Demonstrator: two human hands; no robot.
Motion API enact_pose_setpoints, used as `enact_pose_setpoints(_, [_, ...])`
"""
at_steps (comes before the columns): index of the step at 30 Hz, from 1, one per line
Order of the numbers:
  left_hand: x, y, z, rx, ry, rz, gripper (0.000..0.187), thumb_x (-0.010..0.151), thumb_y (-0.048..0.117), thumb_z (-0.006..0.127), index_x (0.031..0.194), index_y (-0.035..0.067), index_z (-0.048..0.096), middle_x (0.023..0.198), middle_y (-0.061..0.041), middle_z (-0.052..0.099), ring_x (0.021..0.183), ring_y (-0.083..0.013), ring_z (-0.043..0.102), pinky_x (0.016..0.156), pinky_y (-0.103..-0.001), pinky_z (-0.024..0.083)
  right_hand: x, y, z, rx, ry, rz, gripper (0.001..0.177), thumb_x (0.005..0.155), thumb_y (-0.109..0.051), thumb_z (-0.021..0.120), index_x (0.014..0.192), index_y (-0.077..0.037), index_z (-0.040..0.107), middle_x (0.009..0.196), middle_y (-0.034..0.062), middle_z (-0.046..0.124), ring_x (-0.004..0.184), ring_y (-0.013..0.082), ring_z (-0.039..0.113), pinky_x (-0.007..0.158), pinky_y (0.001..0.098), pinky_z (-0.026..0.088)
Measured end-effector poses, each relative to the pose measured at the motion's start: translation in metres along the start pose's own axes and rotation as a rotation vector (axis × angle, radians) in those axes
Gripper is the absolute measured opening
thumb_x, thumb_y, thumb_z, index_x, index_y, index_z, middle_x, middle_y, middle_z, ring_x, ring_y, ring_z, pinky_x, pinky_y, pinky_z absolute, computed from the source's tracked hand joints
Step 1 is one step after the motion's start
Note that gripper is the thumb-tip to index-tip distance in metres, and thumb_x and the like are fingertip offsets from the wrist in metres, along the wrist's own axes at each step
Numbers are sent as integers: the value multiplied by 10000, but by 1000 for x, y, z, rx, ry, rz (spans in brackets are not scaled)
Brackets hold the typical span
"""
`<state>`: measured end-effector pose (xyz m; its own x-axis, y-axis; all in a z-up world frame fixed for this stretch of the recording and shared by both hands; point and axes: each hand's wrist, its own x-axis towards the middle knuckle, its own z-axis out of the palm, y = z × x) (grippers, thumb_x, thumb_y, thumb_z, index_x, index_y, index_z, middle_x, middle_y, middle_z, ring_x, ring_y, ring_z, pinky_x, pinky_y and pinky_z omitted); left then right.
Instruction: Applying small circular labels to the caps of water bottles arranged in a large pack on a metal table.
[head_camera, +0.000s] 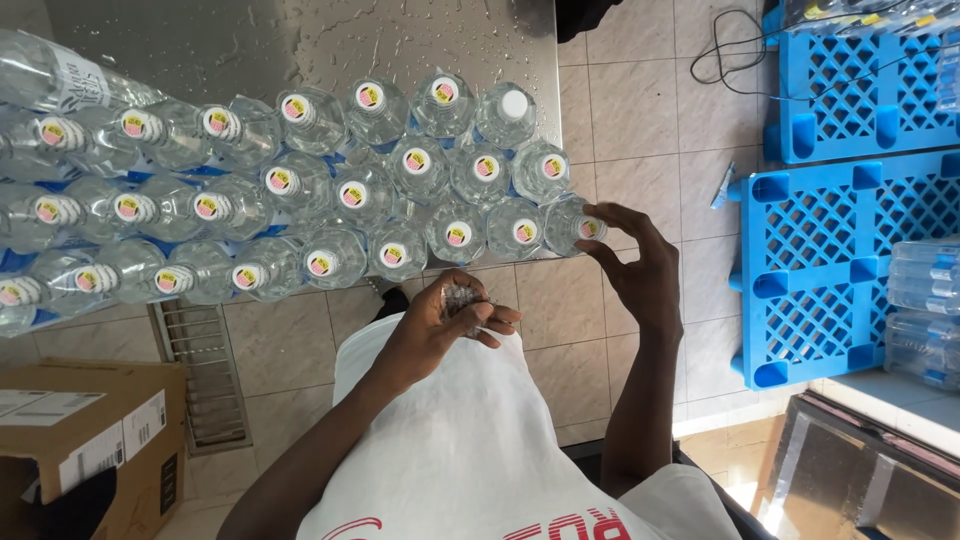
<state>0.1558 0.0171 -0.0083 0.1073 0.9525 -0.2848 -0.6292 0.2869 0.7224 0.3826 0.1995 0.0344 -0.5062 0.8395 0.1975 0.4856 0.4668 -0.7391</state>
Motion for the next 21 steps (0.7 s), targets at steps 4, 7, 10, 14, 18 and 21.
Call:
enact_pose_setpoints(4, [-2, -1, -3, -8, 16, 14, 209, 1108, 166, 618, 1221, 39, 497, 1195, -289, 805, 1075, -315, 822, 846, -373, 723, 2, 3, -2, -11, -43, -19, 402, 934, -142, 887, 1304, -80, 742, 1246, 90, 814, 1116, 377, 770, 1030, 524, 584])
enact_pose_setpoints(7, [-3, 4, -2, 0, 34, 24, 235, 1094, 176, 650, 1202, 20, 511, 1160, -306, 807, 1054, -331, 827, 829, -385, 728, 4, -5, -5, -21, -92, -14, 382, 932, -108, 878, 1294, -68, 762, 1255, 124, 801, 1131, 418, 759, 1030, 550, 585])
enact_pose_setpoints(10, [-2, 8, 4, 47, 98, 42, 222, 1071, 175, 701, 1127, 18, 553, 1016, -247, 839, 918, -266, 847, 717, -316, 721, 4, -24, -11, -41, -75, -63, 498, 897, -78, 905, 1350, -11, 710, 1311, 191, 757, 1227, 454, 716, 1061, 584, 573])
enact_pose_setpoints(14, [-1, 3, 9, 178, 170, 43, 209, 1018, 105, 778, 1075, -1, 607, 844, -227, 825, 734, -250, 839, 574, -270, 683, -10, -41, -4, 120, -103, -18, 450, 882, -180, 914, 1283, -50, 755, 1197, 128, 756, 1124, 357, 737, 1058, 507, 586])
enact_pose_setpoints(18, [-2, 8, 15, 453, 159, 2, 189, 982, 133, 834, 1023, 37, 677, 778, -171, 824, 645, -191, 822, 519, -220, 641, -17, -74, 22, 327, -362, 46, 548, 710, -232, 986, 1191, -43, 804, 968, 141, 797, 903, 355, 799, 911, 513, 631])
enact_pose_setpoints(21, [0, -1, 11, 554, 115, 46, 157, 1000, 113, 811, 1044, 43, 677, 791, -135, 814, 677, -167, 807, 577, -234, 646, -18, -55, 29, 513, -500, 171, 408, 751, -63, 960, 1128, 11, 824, 821, 147, 784, 786, 294, 784, 862, 472, 626])
